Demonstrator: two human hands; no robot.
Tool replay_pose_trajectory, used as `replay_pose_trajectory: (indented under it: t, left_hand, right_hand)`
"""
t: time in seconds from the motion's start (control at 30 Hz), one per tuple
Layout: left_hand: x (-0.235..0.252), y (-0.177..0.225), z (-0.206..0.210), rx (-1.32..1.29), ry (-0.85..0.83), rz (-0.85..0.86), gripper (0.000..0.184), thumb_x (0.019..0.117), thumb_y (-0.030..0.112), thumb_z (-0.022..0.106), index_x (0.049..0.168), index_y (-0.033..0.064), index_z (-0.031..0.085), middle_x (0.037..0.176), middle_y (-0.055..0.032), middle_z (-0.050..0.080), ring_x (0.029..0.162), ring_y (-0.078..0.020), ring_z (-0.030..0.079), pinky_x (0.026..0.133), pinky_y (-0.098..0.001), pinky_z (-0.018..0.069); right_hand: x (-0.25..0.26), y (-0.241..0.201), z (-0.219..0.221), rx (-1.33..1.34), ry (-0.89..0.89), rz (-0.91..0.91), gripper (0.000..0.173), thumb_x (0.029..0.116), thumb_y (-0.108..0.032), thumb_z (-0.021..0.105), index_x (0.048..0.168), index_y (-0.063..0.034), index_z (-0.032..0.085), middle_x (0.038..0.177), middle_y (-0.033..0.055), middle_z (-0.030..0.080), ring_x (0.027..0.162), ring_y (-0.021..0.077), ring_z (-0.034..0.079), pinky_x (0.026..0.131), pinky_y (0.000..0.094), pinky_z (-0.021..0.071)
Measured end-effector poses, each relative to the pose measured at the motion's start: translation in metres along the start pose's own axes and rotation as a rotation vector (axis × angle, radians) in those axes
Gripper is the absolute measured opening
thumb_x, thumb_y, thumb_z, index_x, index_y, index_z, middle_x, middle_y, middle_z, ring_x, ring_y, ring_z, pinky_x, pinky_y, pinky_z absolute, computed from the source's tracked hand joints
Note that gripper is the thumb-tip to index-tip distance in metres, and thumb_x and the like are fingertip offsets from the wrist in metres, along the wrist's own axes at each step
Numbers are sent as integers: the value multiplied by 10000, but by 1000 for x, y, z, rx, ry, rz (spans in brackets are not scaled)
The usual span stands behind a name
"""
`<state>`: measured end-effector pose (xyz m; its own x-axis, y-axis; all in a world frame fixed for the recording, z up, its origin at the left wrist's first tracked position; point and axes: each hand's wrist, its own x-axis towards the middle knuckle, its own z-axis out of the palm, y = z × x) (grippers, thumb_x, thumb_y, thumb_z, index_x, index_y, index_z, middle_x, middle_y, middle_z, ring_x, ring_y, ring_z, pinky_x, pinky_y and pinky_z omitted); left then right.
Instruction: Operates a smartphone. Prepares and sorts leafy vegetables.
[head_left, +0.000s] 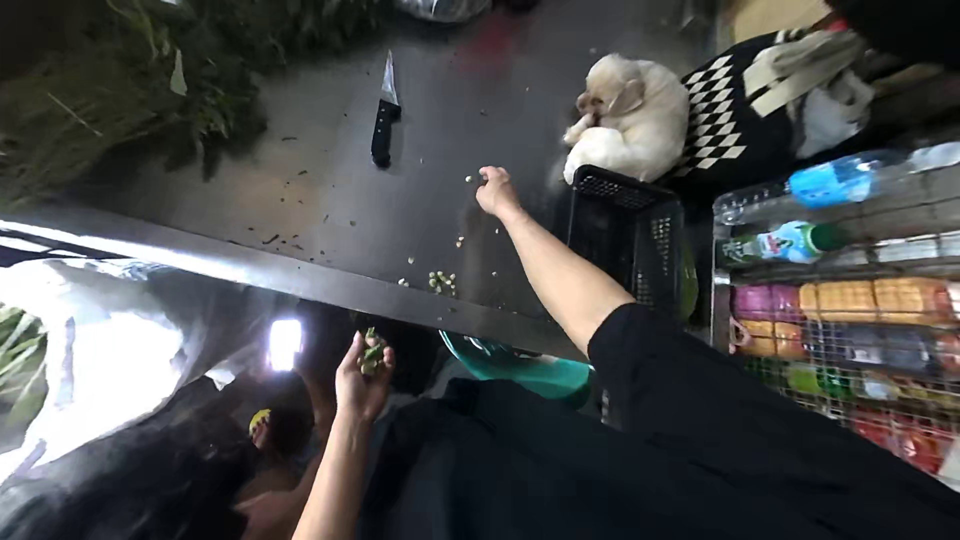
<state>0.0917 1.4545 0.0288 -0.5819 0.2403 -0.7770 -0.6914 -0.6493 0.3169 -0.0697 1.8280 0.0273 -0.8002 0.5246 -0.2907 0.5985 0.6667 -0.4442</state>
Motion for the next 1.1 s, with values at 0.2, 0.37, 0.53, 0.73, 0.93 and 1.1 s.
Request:
replay_pose_trajectory:
  t: [0.2,0.37,0.53,0.73,0.93,1.1]
  left_hand:
    - [7,34,-11,-2,8,-27,447,1121,314,304,865,90,596,742,-52,669,631,-126,669,581,-242,581]
    - [23,46,-2,11,-15,-90,395,1114,289,345,889,74,588,749,-67,652,647,-146,669,609,-259,592]
    - [23,52,1,108,-42,-116,403,1119,290,352,877,68,585,752,-60,650,660,-149,669,635,-274,598]
    - [11,49,-11,147,-22,-70,409,1123,275,339,871,71,588,738,-46,654,636,-132,664,602,-258,591]
    - [-14,25,-5,118,10,-7,397,1119,255,347,870,63,589,739,-56,653,643,-138,668,611,-263,595]
    - [-40,-3,2,92,-34,48,424,1121,258,331,859,49,591,734,-72,652,634,-156,668,606,-271,596]
  right_hand:
    - [7,-32,24,-162,-78,-215,331,941,-54,592,1262,-54,675,1311,171,617,1229,310,606,1051,480,505]
    - [-86,-38,97,-35,-70,-607,283,927,-236,676,1133,-46,722,1144,160,670,1106,308,638,988,462,532]
    - [-138,-32,118,7,-242,-942,217,937,-69,590,1067,-59,763,1131,122,712,1122,282,647,1021,409,515]
    - [-125,24,48,-107,-439,-1014,353,888,103,527,1041,-80,787,1158,94,736,1186,282,642,1079,436,486]
    - [-77,51,34,-85,-11,-423,415,924,56,517,1289,-60,676,1327,190,622,1239,327,608,1059,462,511]
    - [-133,43,61,-16,-197,-612,335,909,78,526,1152,-43,722,1221,167,661,1183,299,632,1059,442,514]
